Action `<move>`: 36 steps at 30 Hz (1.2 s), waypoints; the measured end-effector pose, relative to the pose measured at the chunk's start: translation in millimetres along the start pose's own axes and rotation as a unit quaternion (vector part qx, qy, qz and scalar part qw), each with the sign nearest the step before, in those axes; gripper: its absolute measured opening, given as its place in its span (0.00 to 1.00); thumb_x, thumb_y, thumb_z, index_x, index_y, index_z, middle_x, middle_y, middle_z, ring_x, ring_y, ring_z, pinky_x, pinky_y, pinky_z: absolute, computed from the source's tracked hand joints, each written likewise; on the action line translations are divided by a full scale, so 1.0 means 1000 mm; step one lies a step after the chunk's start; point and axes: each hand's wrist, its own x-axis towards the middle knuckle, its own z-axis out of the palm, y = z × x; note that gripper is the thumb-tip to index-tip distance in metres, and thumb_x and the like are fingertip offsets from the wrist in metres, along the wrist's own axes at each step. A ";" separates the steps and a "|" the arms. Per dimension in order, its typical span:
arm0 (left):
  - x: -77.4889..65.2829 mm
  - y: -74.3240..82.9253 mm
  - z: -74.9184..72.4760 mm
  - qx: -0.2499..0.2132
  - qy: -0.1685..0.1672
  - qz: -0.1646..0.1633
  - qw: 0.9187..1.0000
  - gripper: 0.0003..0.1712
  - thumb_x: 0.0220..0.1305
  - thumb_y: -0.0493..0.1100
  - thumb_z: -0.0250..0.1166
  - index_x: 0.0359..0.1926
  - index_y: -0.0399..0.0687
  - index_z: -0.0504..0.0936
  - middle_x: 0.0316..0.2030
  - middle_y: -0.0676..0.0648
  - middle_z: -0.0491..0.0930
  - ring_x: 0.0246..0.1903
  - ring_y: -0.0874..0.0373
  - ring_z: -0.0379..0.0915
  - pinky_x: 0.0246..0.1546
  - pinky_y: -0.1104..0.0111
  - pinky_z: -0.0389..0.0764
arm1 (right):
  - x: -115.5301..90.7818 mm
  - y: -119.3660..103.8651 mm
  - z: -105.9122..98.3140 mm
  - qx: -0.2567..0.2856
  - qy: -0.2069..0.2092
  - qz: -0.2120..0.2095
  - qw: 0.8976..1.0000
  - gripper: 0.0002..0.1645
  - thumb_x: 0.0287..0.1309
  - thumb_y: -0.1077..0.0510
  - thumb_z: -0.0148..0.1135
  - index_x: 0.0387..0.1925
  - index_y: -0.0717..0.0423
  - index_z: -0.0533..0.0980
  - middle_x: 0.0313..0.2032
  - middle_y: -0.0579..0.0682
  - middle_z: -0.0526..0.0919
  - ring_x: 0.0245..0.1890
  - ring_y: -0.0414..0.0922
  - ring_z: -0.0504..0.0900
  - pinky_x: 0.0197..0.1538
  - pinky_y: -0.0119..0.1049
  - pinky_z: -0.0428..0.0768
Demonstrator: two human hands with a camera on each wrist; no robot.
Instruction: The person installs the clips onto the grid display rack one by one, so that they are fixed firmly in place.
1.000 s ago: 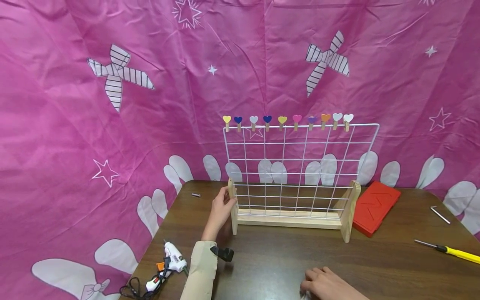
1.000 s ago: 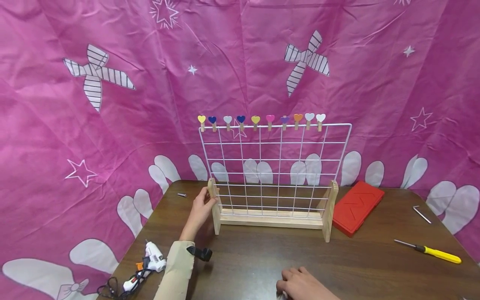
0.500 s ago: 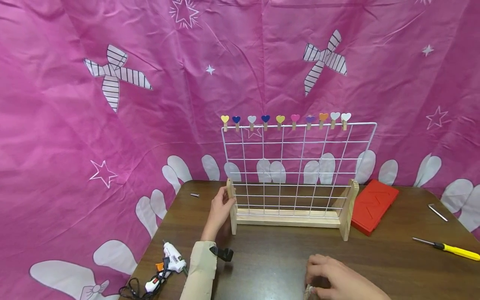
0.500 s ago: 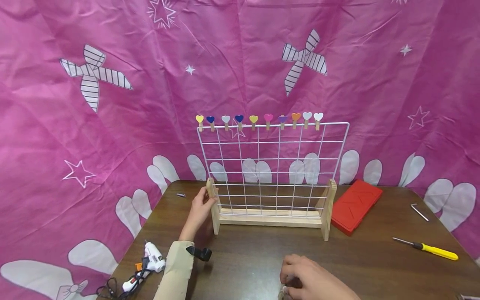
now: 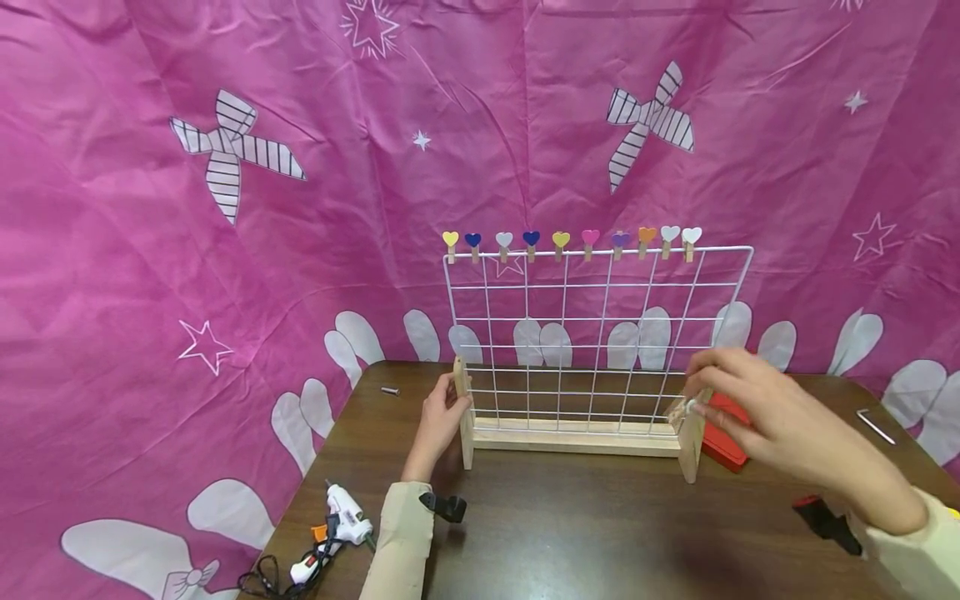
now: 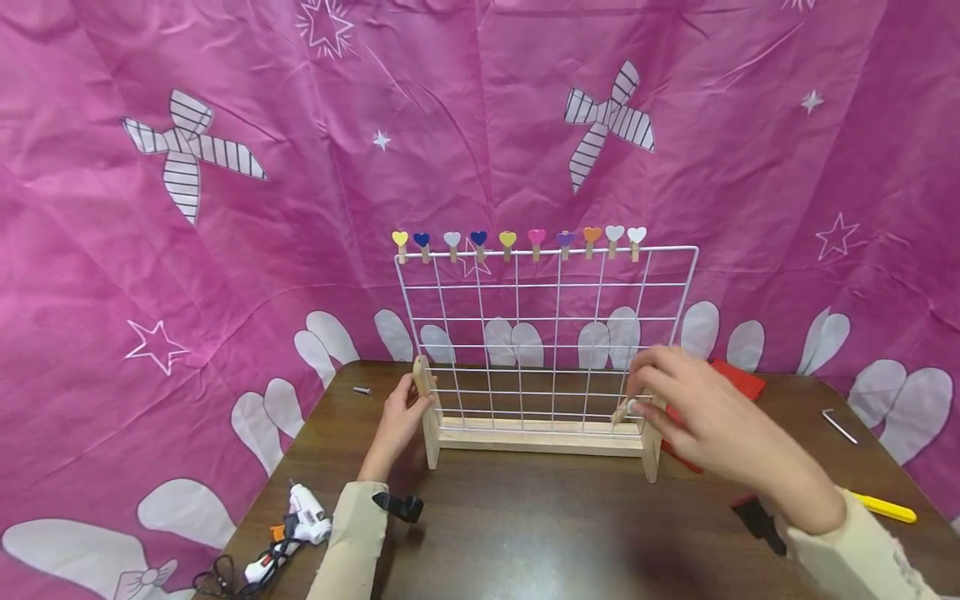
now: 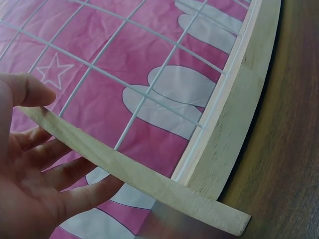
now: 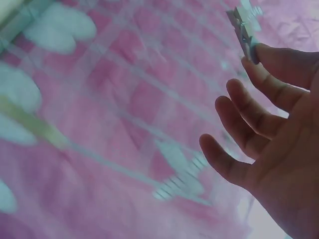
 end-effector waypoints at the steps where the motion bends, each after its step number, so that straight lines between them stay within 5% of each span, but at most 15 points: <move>1: 0.000 0.000 0.000 0.001 -0.001 -0.001 1.000 0.21 0.60 0.30 0.56 0.55 0.31 0.68 0.52 0.37 0.75 0.55 0.44 0.69 0.57 0.56 0.69 | 0.008 0.005 -0.011 -0.022 0.000 -0.006 1.000 0.18 0.65 0.43 0.45 0.35 0.49 0.76 0.42 0.44 0.74 0.42 0.39 0.70 0.44 0.30 0.67; 5: 0.002 -0.010 0.000 -0.002 -0.001 -0.003 1.000 0.21 0.61 0.31 0.57 0.55 0.33 0.69 0.52 0.38 0.75 0.55 0.45 0.69 0.56 0.57 0.70 | 0.041 0.027 -0.054 -0.081 -0.002 -0.037 0.996 0.28 0.66 0.38 0.36 0.30 0.51 0.75 0.40 0.48 0.74 0.40 0.44 0.69 0.40 0.37 0.64; 7: 0.005 -0.020 0.000 -0.003 0.002 -0.005 1.000 0.21 0.61 0.33 0.57 0.56 0.35 0.69 0.52 0.39 0.76 0.55 0.47 0.69 0.56 0.57 0.70 | 0.058 0.039 -0.071 -0.088 -0.004 -0.050 0.995 0.18 0.64 0.46 0.45 0.28 0.53 0.75 0.39 0.51 0.74 0.39 0.47 0.68 0.40 0.37 0.62; 10: 0.009 -0.037 0.000 -0.002 0.009 -0.013 1.000 0.21 0.61 0.35 0.58 0.56 0.39 0.70 0.53 0.43 0.76 0.56 0.49 0.69 0.57 0.57 0.69 | 0.080 0.054 -0.091 -0.098 -0.020 -0.052 0.994 0.05 0.50 0.64 0.58 0.25 0.52 0.73 0.38 0.52 0.72 0.39 0.50 0.67 0.40 0.39 0.61; 12: 0.009 -0.038 -0.001 0.002 0.012 -0.014 1.000 0.21 0.61 0.35 0.58 0.56 0.40 0.69 0.53 0.43 0.76 0.56 0.50 0.69 0.57 0.56 0.69 | 0.091 0.061 -0.099 -0.115 -0.033 -0.049 0.992 0.17 0.34 0.74 0.62 0.23 0.51 0.72 0.37 0.51 0.72 0.37 0.50 0.66 0.39 0.39 0.61; 18: 0.009 -0.038 0.002 0.001 0.008 -0.005 1.000 0.21 0.61 0.34 0.57 0.56 0.42 0.70 0.54 0.42 0.75 0.56 0.50 0.69 0.57 0.56 0.70 | 0.110 0.076 -0.105 -0.168 -0.060 -0.040 0.983 0.20 0.27 0.75 0.70 0.19 0.51 0.72 0.33 0.50 0.71 0.34 0.53 0.66 0.33 0.44 0.63; 29: 0.011 -0.034 0.003 0.005 0.008 -0.003 1.000 0.21 0.61 0.36 0.58 0.56 0.41 0.70 0.53 0.43 0.76 0.56 0.49 0.69 0.57 0.57 0.69 | 0.124 0.084 -0.103 -0.199 -0.128 0.018 0.971 0.15 0.34 0.68 0.70 0.17 0.47 0.73 0.35 0.52 0.71 0.37 0.57 0.66 0.30 0.53 0.67; 36: 0.002 -0.005 0.000 0.009 -0.004 0.000 1.000 0.21 0.60 0.32 0.57 0.55 0.33 0.69 0.52 0.38 0.76 0.55 0.44 0.69 0.56 0.56 0.70 | 0.124 0.084 -0.103 -0.191 -0.158 0.090 0.965 0.08 0.42 0.66 0.67 0.24 0.53 0.77 0.35 0.54 0.72 0.38 0.59 0.66 0.33 0.55 0.68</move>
